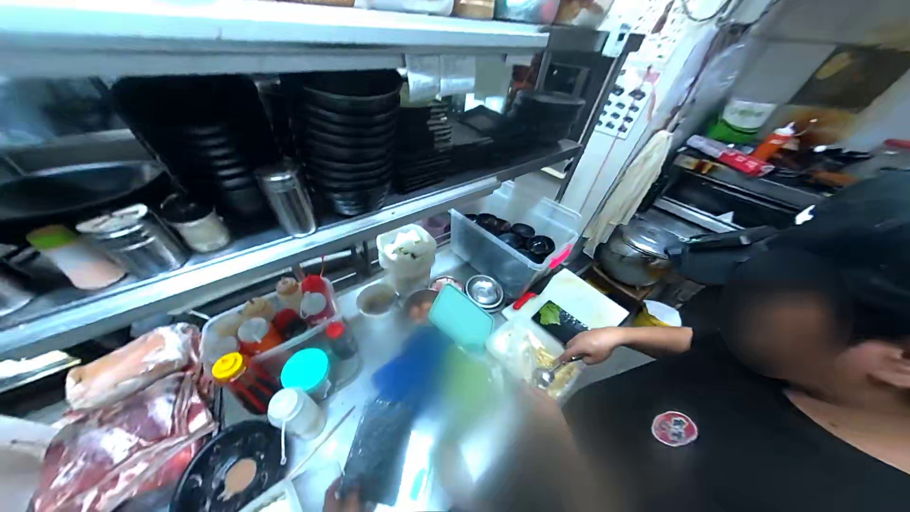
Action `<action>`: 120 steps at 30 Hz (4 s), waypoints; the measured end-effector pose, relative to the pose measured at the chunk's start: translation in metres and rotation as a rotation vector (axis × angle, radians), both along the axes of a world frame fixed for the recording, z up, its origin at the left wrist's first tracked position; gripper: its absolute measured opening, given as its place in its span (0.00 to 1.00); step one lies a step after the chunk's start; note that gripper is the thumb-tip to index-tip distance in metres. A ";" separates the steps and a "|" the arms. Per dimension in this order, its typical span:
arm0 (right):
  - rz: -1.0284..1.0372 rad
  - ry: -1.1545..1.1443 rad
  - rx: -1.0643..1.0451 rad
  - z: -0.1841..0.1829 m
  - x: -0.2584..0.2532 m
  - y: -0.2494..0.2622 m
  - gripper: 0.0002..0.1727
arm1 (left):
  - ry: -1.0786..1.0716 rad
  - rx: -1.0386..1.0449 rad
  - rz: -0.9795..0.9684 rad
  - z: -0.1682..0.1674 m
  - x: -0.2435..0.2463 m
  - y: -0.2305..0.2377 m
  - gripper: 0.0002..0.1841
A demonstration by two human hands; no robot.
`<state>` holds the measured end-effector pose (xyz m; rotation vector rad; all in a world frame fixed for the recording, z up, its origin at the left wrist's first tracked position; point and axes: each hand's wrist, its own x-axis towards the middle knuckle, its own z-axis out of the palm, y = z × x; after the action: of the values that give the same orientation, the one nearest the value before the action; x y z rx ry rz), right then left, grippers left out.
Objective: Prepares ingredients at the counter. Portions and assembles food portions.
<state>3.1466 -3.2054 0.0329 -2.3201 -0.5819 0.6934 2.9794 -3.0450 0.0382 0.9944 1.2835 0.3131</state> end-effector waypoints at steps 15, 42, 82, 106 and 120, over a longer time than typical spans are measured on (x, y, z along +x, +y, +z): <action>-0.042 0.191 0.015 -0.011 -0.045 -0.014 0.22 | 0.090 0.228 -0.154 -0.028 0.034 0.065 0.30; 0.026 0.333 0.007 -0.044 -0.053 -0.011 0.25 | 0.099 0.140 -0.168 -0.024 -0.030 0.000 0.30; 0.874 0.357 0.601 0.097 -0.131 0.133 0.19 | -0.120 0.844 -0.124 0.106 -0.188 0.042 0.11; 0.743 0.943 0.441 0.052 -0.169 0.131 0.21 | -0.462 0.274 0.226 0.060 -0.217 0.017 0.29; 0.887 0.215 0.361 0.073 -0.208 0.122 0.10 | -0.183 0.469 0.526 0.072 -0.213 -0.020 0.24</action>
<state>2.9386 -3.0835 0.1059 -1.5617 -1.5160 1.0950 2.7662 -3.0651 0.1097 0.9706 1.3155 1.1263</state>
